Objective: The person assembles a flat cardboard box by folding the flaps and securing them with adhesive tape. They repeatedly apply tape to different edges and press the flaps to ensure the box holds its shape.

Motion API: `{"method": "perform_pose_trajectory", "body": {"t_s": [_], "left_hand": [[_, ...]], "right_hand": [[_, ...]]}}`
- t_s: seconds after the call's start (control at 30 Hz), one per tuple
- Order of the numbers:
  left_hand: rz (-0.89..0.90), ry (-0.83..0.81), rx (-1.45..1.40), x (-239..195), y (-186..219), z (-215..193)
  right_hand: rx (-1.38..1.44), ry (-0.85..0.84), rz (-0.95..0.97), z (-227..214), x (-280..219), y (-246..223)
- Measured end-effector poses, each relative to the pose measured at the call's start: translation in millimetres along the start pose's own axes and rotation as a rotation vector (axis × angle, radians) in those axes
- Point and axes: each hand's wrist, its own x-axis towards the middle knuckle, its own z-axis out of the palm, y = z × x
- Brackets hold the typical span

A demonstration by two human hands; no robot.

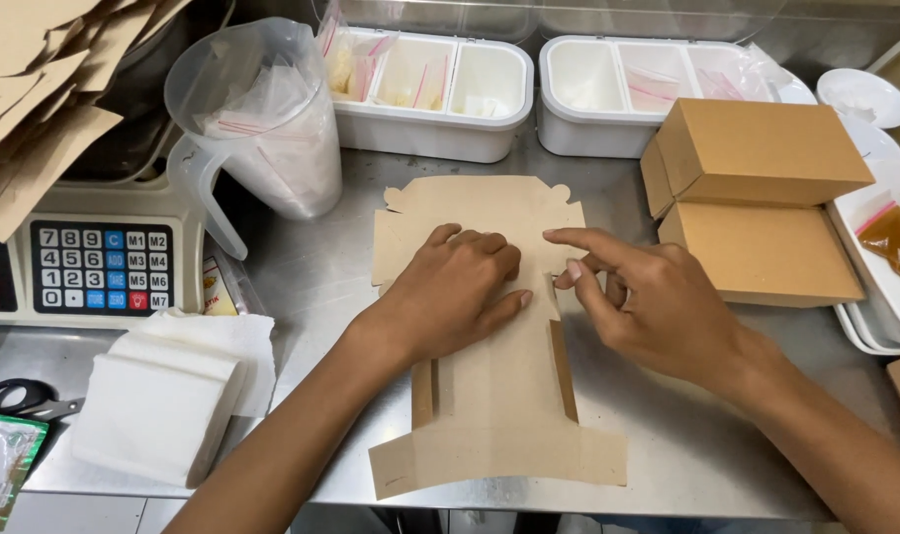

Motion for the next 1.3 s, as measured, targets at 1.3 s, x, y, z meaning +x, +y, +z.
{"method": "perform_pose_trajectory", "body": {"t_s": [1.3], "left_hand": [[-0.062, -0.328, -0.116, -4, -29, -6]], "right_hand": [[0.136, -0.425, -0.3, 31, 8, 44]]}}
